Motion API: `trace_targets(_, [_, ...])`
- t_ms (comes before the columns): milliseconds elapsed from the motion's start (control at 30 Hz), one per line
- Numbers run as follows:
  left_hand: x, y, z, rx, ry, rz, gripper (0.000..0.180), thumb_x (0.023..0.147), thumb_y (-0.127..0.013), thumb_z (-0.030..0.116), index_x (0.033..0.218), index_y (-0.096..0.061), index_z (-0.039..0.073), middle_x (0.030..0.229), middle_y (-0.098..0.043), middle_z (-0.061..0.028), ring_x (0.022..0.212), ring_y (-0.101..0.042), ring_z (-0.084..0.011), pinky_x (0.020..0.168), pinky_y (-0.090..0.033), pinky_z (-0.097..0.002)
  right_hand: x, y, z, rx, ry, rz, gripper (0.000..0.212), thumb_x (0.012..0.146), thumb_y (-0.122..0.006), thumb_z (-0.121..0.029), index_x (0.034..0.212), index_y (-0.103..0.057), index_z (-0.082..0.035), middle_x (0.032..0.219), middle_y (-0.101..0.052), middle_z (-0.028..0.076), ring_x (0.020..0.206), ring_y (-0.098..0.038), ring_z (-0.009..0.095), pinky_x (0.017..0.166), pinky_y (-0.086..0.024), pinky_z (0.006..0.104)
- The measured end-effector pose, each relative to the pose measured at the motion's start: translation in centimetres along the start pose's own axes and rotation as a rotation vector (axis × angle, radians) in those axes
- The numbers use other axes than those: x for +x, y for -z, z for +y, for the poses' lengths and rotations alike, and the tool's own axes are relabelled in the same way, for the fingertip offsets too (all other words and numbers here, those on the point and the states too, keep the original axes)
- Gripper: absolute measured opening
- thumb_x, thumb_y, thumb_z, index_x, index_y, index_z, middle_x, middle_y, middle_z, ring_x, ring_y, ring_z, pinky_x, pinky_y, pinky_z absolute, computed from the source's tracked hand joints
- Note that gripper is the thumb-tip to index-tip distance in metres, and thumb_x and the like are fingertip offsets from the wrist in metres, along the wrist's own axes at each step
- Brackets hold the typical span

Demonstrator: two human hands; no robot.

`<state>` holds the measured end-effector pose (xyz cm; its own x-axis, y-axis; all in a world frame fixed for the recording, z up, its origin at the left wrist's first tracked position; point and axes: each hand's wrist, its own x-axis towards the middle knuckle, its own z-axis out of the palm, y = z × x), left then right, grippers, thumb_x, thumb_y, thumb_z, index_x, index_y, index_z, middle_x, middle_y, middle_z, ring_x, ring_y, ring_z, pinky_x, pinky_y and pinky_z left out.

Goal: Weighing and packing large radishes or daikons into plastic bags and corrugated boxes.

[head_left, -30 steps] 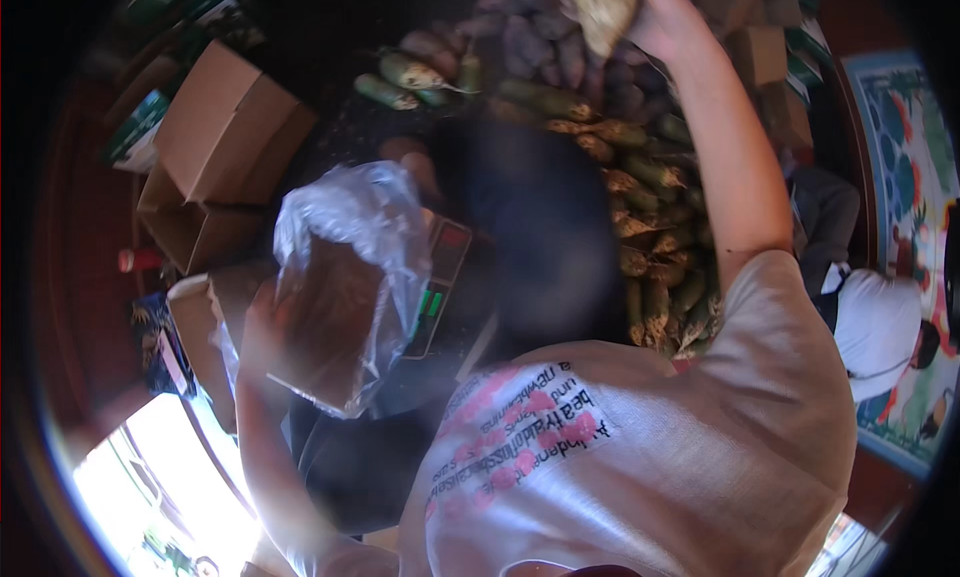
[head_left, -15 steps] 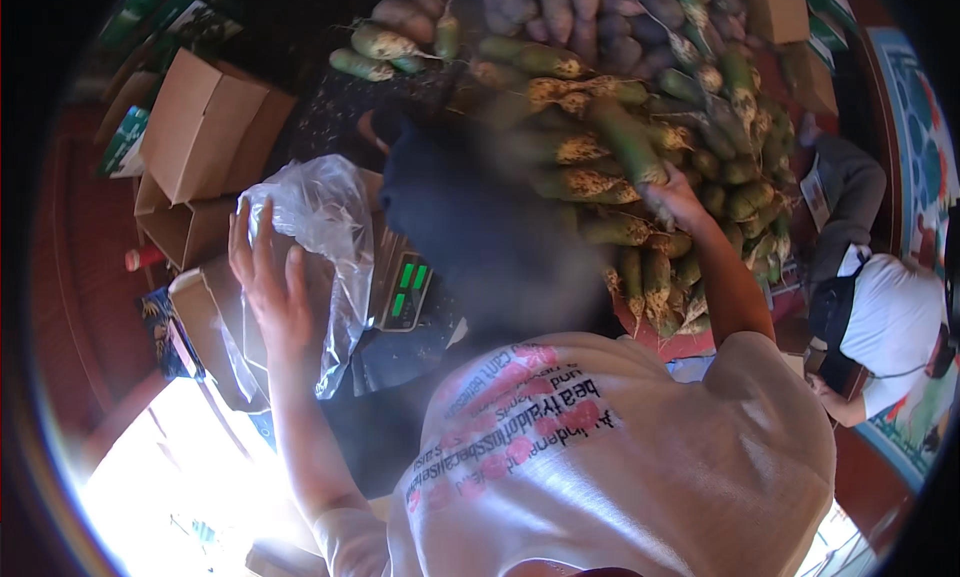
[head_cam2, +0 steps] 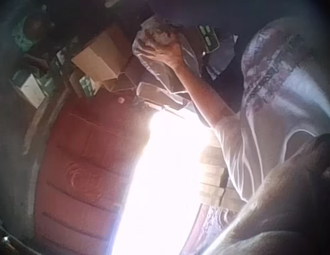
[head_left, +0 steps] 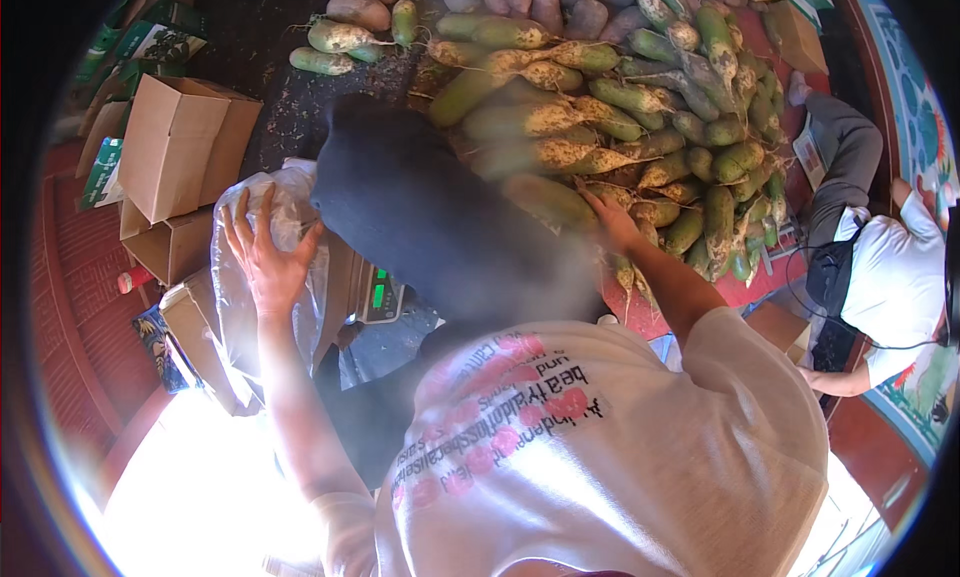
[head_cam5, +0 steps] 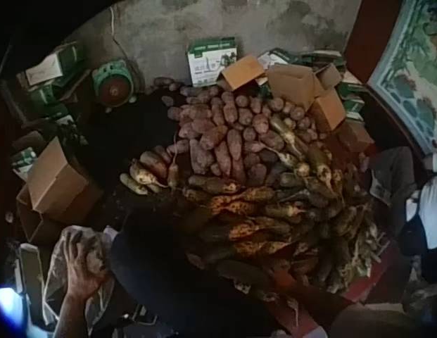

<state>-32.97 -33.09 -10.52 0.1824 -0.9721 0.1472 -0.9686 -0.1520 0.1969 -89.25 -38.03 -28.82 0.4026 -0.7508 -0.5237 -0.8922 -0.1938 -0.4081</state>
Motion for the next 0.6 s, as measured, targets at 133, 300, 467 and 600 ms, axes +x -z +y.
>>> trace_targets(133, [-0.7, -1.4, 0.0, 0.087, 0.069, -0.015, 0.087, 0.069, -0.083, 0.035, 0.147, -0.047, 0.022, 0.155, -0.031, -0.015, 0.146, -0.015, -0.0484, 0.117, -0.019, -0.0631, 0.8, -1.2, -2.0, -0.145, -0.038, 0.208, 0.098, 0.075, -0.077, -0.018, 0.157, -0.023, -0.025, 0.143, -0.042, 0.016, 0.129, -0.044, 0.039, 0.108, -0.04, 0.0473])
trace_targets(300, [-0.1, -1.1, 1.2, 0.014, 0.084, 0.06, 0.096, 0.071, -0.082, 0.043, 0.153, -0.037, 0.022, 0.158, -0.027, -0.0182, 0.147, -0.016, -0.047, 0.12, -0.015, -0.0601, -0.3, -1.3, 0.1, -0.066, -0.091, 0.156, 0.093, 0.081, -0.072, -0.015, 0.158, -0.02, -0.026, 0.153, -0.035, 0.015, 0.138, -0.037, 0.038, 0.113, -0.035, 0.0474])
trace_targets(467, [-0.2, -0.5, 1.8, 0.046, -0.04, 0.146, 0.087, 0.078, -0.077, 0.048, 0.152, -0.039, 0.022, 0.158, -0.031, -0.0171, 0.147, -0.022, -0.0435, 0.122, -0.01, -0.0583, -3.7, -1.6, 3.0, 0.142, -0.11, 0.312, 0.071, 0.085, -0.067, -0.014, 0.149, -0.038, -0.016, 0.148, -0.041, 0.018, 0.135, -0.042, 0.039, 0.112, -0.037, 0.0472])
trace_targets(600, [-1.1, 1.0, 2.3, 0.093, 0.116, 0.174, 0.07, 0.082, -0.076, 0.036, 0.143, -0.051, 0.014, 0.145, -0.044, -0.0157, 0.142, -0.033, -0.0375, 0.117, -0.028, -0.0567, -3.8, -1.0, 7.5, 0.195, -0.161, 0.471, 0.058, 0.086, -0.066, -0.013, 0.14, -0.048, -0.006, 0.142, -0.046, 0.024, 0.13, -0.045, 0.04, 0.11, -0.038, 0.0474])
